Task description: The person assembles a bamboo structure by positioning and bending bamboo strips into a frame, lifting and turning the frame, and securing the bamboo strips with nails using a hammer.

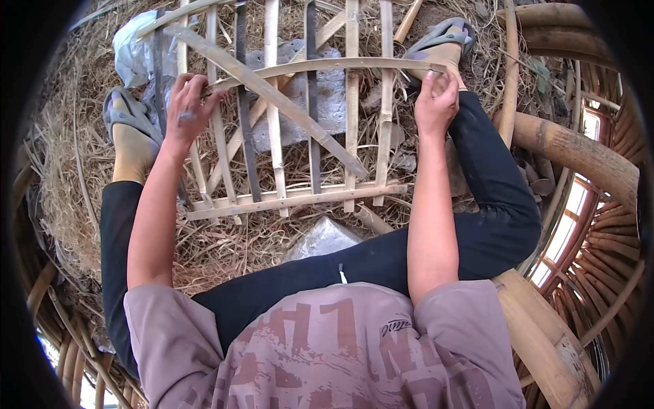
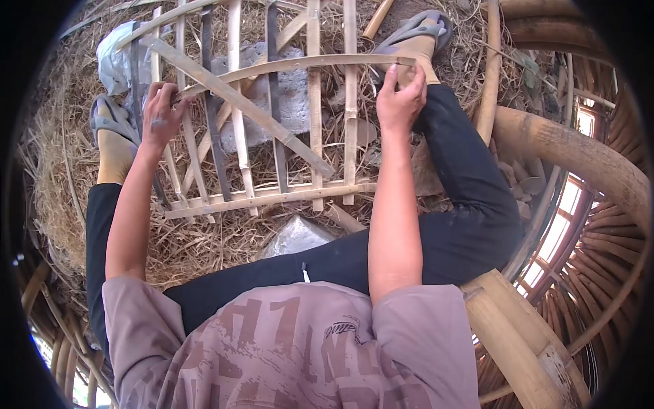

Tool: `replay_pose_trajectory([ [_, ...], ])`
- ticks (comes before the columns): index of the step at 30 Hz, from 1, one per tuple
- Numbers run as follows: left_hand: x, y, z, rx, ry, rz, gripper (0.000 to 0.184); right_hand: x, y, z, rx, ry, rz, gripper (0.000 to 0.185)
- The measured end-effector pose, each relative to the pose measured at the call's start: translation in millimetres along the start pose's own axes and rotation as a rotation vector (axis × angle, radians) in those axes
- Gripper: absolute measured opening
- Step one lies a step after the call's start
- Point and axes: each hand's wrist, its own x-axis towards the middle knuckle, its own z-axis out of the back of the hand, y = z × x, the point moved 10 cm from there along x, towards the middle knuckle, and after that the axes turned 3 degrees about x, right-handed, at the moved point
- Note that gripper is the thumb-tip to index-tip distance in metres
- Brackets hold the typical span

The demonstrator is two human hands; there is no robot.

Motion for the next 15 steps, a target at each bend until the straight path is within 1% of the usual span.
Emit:
replay_pose_trajectory([
  [3,-2.2,21.2,6.1,-0.013,0.034,0.078,0.036,-16.3,-30.8,-36.3,0.309,0.152,-0.319,0.057],
  [4,-0.9,22.2,9.1,0.015,0.004,0.047,0.035,-21.6,-32.1,-46.9,0.391,0.197,-0.38,0.06],
  [7,-2.7,30.6,15.0,0.036,-0.011,0.093,0.034,-38.5,-35.9,-80.3,0.639,0.338,-0.554,0.068],
  [8,-3.4,32.2,15.8,0.028,-0.012,0.085,0.032,-38.9,-37.0,-86.3,0.663,0.374,-0.557,0.074],
  [11,-3.0,31.7,17.2,0.019,-0.006,0.085,0.032,-32.4,-30.9,-87.9,0.718,0.345,-0.574,0.081],
  [15,-3.2,30.9,16.2,0.025,-0.023,0.079,0.032,-20.7,-20.9,-96.3,0.71,0.332,-0.504,0.096],
])
